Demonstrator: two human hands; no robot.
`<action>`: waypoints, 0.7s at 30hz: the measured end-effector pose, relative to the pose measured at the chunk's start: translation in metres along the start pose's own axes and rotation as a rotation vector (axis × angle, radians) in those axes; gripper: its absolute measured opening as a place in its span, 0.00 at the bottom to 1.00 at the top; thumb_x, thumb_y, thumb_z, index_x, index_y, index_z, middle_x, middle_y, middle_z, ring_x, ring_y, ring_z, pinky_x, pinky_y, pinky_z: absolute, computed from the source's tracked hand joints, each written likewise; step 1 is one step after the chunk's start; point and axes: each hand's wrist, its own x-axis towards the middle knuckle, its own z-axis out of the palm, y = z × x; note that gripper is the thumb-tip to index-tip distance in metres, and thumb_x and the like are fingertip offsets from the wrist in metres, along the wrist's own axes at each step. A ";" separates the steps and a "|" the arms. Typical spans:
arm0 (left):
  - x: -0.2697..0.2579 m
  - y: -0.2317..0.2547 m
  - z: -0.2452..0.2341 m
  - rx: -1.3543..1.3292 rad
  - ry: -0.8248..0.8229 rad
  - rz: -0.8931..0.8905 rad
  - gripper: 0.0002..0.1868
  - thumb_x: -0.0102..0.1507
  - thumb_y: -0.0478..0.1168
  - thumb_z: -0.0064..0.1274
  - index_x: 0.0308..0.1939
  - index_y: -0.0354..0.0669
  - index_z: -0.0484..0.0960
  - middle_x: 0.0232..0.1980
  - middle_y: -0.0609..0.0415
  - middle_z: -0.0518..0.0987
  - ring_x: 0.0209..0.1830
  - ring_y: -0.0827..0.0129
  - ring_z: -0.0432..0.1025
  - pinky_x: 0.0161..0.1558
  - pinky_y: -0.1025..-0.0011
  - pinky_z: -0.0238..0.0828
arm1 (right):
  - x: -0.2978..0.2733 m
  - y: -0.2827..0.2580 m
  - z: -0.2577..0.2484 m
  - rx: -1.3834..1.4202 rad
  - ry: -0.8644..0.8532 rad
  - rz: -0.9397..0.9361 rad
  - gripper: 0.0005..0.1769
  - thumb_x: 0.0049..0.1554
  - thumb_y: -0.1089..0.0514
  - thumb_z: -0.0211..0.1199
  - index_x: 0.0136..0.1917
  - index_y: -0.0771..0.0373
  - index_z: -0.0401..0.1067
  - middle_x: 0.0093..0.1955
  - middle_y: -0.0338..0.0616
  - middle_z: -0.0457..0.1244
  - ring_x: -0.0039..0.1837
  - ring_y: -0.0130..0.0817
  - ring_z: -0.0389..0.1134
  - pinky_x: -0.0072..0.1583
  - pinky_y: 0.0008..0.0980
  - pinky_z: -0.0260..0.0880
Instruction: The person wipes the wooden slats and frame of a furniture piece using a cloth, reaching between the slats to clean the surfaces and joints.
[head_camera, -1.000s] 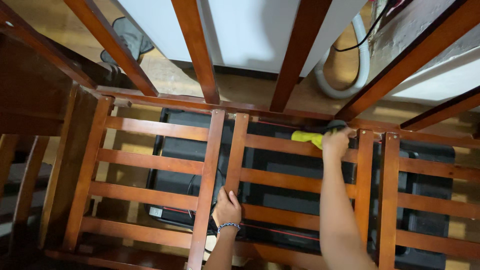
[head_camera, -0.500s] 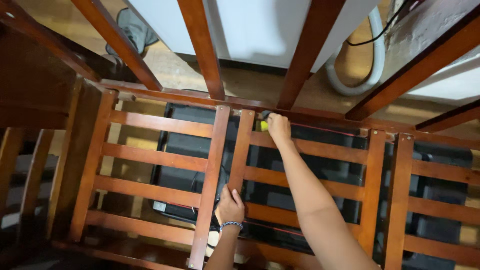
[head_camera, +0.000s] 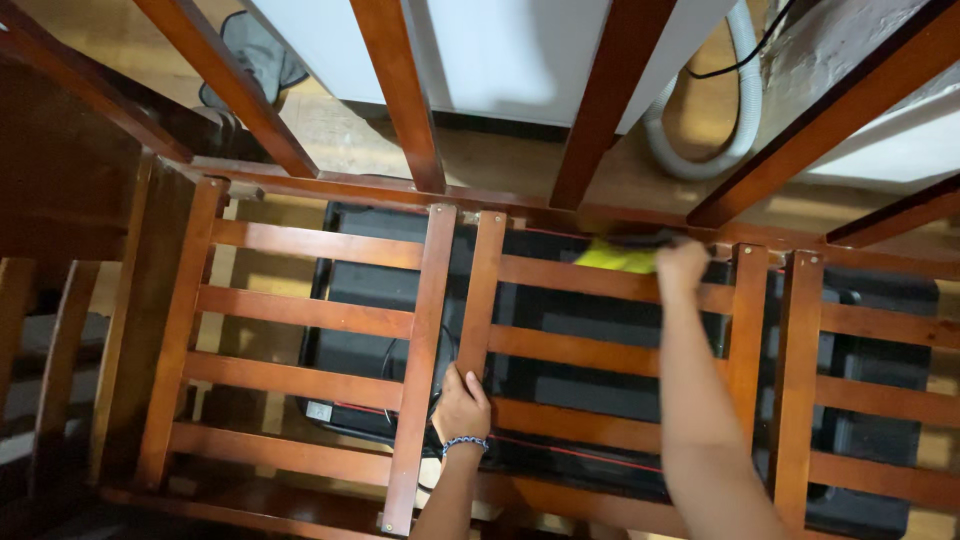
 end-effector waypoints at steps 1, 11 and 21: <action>0.000 0.001 0.000 0.001 -0.004 -0.007 0.25 0.68 0.50 0.41 0.63 0.39 0.72 0.53 0.39 0.81 0.40 0.42 0.79 0.40 0.50 0.78 | 0.005 0.007 -0.012 -0.025 0.069 -0.086 0.17 0.49 0.69 0.61 0.53 0.69 0.79 0.47 0.64 0.70 0.49 0.53 0.75 0.55 0.44 0.74; 0.002 0.000 -0.002 0.011 -0.017 -0.011 0.24 0.69 0.50 0.40 0.63 0.41 0.73 0.52 0.40 0.82 0.40 0.42 0.79 0.39 0.50 0.77 | 0.033 -0.022 -0.017 1.216 -0.038 0.893 0.27 0.66 0.47 0.41 0.69 0.66 0.64 0.70 0.63 0.60 0.70 0.59 0.63 0.68 0.62 0.60; 0.001 0.008 -0.008 -0.017 -0.042 -0.028 0.24 0.69 0.50 0.38 0.63 0.41 0.72 0.52 0.40 0.82 0.43 0.44 0.79 0.41 0.52 0.77 | 0.019 -0.020 0.018 1.880 0.180 0.527 0.37 0.66 0.37 0.31 0.82 0.53 0.53 0.83 0.50 0.49 0.83 0.52 0.48 0.80 0.60 0.43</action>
